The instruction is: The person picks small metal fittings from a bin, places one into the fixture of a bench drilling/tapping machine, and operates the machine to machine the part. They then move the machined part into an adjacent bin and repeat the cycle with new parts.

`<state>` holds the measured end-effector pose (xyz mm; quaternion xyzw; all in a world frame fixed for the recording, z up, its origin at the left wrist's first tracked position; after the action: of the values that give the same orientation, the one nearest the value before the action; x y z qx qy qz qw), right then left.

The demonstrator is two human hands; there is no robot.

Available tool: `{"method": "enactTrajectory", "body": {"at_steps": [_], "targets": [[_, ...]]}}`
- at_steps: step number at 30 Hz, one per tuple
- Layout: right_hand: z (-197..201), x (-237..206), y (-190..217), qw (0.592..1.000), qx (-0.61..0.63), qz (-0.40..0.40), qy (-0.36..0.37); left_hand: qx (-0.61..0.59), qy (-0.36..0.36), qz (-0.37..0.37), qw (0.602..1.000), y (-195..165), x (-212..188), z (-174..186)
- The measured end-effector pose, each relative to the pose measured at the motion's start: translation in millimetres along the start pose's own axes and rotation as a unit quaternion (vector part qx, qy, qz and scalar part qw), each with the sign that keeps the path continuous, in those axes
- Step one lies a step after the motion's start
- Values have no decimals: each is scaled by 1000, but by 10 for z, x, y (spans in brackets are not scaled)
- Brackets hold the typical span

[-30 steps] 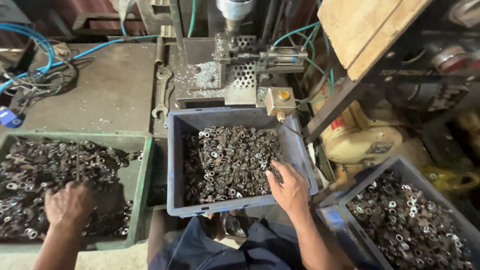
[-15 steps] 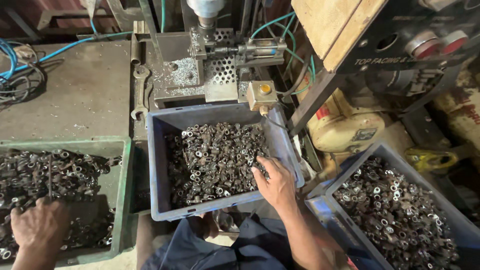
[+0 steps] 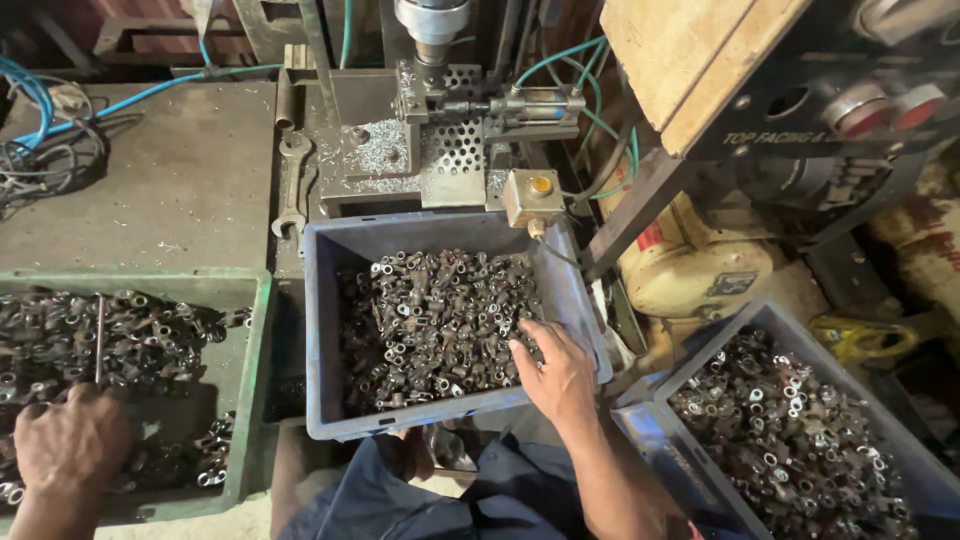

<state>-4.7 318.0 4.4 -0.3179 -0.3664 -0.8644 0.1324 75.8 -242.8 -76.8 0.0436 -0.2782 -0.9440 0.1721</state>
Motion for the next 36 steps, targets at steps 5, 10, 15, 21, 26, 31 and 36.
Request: {"method": "enactTrajectory", "body": {"at_steps": [5,10,15,21,26,31,36], "targets": [[9,20,24,1000,-16,-7,8,22,-55,-17,998,27,64,-141],[9,20,-2,1000,-22,-8,11,53,13,12,998,16,130,-201],[-8,7,-37,1000,-21,-3,9,-121,-45,113,985,76,-13,269],[-236,-52,-1,955,203,-206,66,-696,-128,194,679,-505,-410,1262],[-711,-163,388,833,460,-263,157,-871,42,132,471,-1749,-616,2051],[-696,-220,386,787,533,-293,109,-947,83,49,307,-2374,-660,2482],[-601,-237,195,803,483,-344,57,-796,-51,-29,603,-2279,-714,2402]]}}
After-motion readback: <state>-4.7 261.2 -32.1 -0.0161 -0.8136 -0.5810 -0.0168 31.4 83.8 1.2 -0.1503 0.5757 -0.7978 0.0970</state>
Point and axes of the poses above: each hand's wrist, its own x-axis towards the middle knuckle, its own z-axis out of the back of the hand, y = z × x, the point moved 3 cm from there along x, towards the middle knuckle, and after that the axes turned 9 degrees about -y, right-handed, at the moved point
